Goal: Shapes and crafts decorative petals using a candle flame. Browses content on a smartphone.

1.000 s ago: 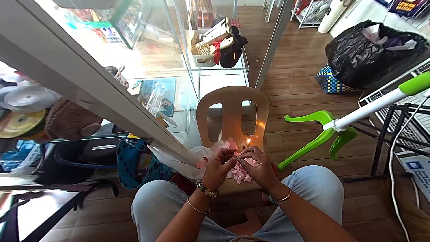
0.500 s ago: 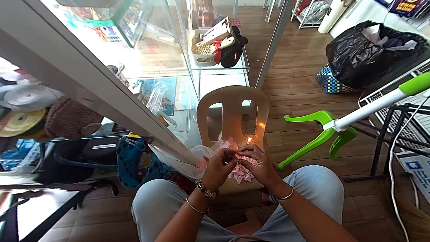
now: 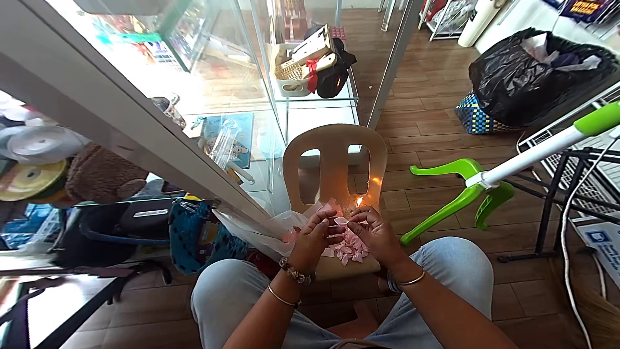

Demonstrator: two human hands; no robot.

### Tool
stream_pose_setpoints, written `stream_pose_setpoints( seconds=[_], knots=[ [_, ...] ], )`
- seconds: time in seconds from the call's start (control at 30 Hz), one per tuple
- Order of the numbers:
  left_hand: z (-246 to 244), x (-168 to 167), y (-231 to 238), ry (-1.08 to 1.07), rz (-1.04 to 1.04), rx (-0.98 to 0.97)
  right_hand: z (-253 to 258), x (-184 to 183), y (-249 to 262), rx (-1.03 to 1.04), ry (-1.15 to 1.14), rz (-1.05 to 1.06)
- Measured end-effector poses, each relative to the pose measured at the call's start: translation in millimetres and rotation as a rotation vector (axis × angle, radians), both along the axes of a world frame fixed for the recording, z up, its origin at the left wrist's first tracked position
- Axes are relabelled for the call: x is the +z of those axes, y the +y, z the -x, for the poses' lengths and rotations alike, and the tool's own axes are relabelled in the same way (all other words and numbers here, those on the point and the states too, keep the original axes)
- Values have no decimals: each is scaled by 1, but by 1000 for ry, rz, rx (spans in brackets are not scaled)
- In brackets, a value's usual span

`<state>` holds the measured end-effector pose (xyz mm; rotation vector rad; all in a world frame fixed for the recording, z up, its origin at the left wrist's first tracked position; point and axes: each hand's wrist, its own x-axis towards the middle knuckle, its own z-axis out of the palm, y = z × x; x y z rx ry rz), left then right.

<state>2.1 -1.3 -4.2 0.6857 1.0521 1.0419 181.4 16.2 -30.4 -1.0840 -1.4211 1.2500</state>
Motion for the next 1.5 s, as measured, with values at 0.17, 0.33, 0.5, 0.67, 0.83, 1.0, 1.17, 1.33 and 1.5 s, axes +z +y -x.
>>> stream_pose_setpoints(
  seconds=[0.17,0.33,0.5,0.67,0.83,1.0,1.17,1.33,1.5],
  knots=[
    [-11,-2,-2,-30,3,12,6,1,2,-30,129,99],
    [-12,-4,-2,-24,-24,78,12,4,3,-6,168,139],
    [-13,-5,-3,-47,-23,121,16,5,1,-30,28,-24],
    [-11,-4,-2,-102,-1,131,14,-3,3,-54,-266,-435],
    [-10,-3,-3,-98,-12,118,14,-4,3,-78,-279,-480],
    [-9,-5,-2,-64,-54,117,13,-5,5,-93,-335,-552],
    [-9,-5,-2,-43,-68,116,13,-6,4,-91,-334,-569],
    [-11,-2,-1,-80,20,164,16,-10,2,-91,-273,-505],
    [-5,-1,-1,-94,95,183,10,-15,-2,-19,-443,-546]
  ],
)
